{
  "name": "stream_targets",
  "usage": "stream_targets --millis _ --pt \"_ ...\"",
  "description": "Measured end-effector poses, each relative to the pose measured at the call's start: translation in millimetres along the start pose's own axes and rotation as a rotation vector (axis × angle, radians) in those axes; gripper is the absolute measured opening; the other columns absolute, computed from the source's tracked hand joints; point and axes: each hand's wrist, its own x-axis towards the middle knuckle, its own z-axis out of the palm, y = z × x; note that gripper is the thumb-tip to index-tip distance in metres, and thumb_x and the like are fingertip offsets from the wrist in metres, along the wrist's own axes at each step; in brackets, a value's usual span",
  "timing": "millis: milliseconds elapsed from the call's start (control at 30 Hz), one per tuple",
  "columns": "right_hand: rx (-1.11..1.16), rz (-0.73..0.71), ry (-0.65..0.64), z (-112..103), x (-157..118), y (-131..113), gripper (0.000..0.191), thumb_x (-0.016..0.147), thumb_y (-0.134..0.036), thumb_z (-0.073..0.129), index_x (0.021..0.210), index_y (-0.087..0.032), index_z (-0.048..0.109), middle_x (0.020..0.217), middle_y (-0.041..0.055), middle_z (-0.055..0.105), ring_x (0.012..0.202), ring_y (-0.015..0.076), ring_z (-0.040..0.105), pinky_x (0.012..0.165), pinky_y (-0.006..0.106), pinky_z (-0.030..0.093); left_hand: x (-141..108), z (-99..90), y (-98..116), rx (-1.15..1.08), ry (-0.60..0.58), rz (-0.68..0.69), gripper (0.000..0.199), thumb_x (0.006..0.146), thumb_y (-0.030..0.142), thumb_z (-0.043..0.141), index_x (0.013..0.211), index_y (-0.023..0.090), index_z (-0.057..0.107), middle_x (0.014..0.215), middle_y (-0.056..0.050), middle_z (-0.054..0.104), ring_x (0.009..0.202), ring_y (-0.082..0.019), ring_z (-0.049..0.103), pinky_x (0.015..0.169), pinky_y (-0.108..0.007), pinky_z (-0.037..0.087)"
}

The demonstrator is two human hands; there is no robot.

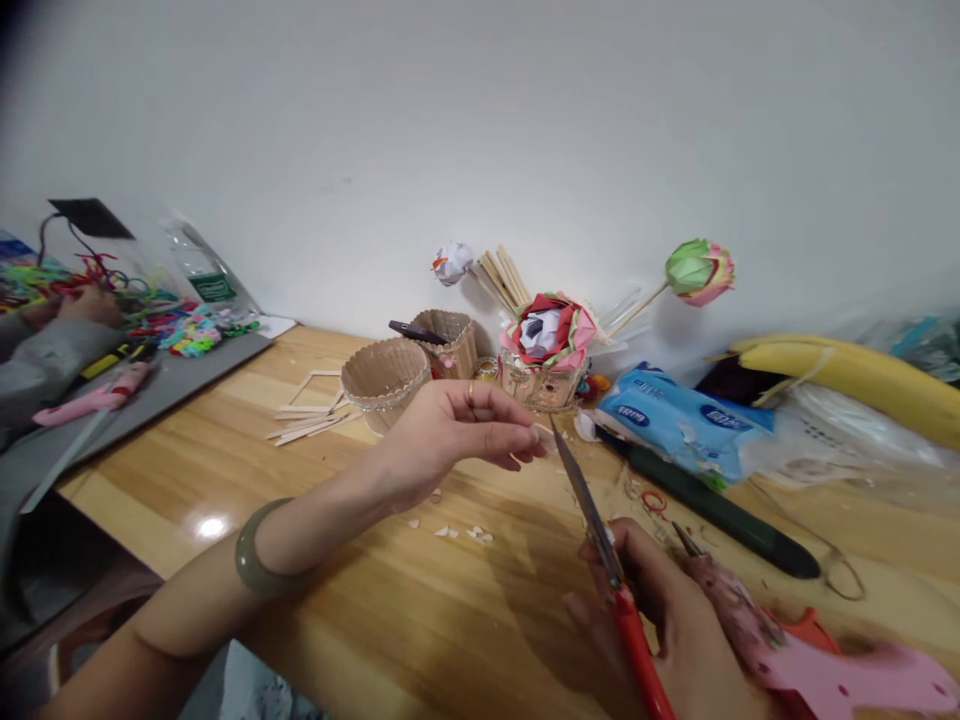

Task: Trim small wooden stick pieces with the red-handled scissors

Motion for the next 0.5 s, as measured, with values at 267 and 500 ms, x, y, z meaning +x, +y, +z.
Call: stream_targets --millis 267,500 --pt "-0.055 -0.092 -0.141 -12.4 8.4 19.8 0.025 0.072 -0.046 0.061 0.083 -0.024 0.057 0.072 0.0021 0.06 0.062 0.0171 0.058 0.05 0.021 0.047 -0.9 -5.7 4.2 0.029 0.047 0.041 0.007 0.065 0.018 0.07 0.066 0.013 0.065 0.061 0.002 0.066 0.058 -0.007 0.06 0.058 -0.018 0.048" --pt "-0.192 -0.204 -0.172 -16.9 11.4 1.9 0.025 0.075 -0.047 0.055 0.078 -0.023 0.063 0.066 0.0041 0.064 0.052 0.0185 0.058 0.044 0.026 0.047 -0.1 -4.3 2.9 0.01 0.023 0.038 0.009 0.061 0.017 0.073 0.064 0.012 0.066 0.061 0.001 0.065 0.057 -0.006 0.059 0.057 -0.018 0.048"
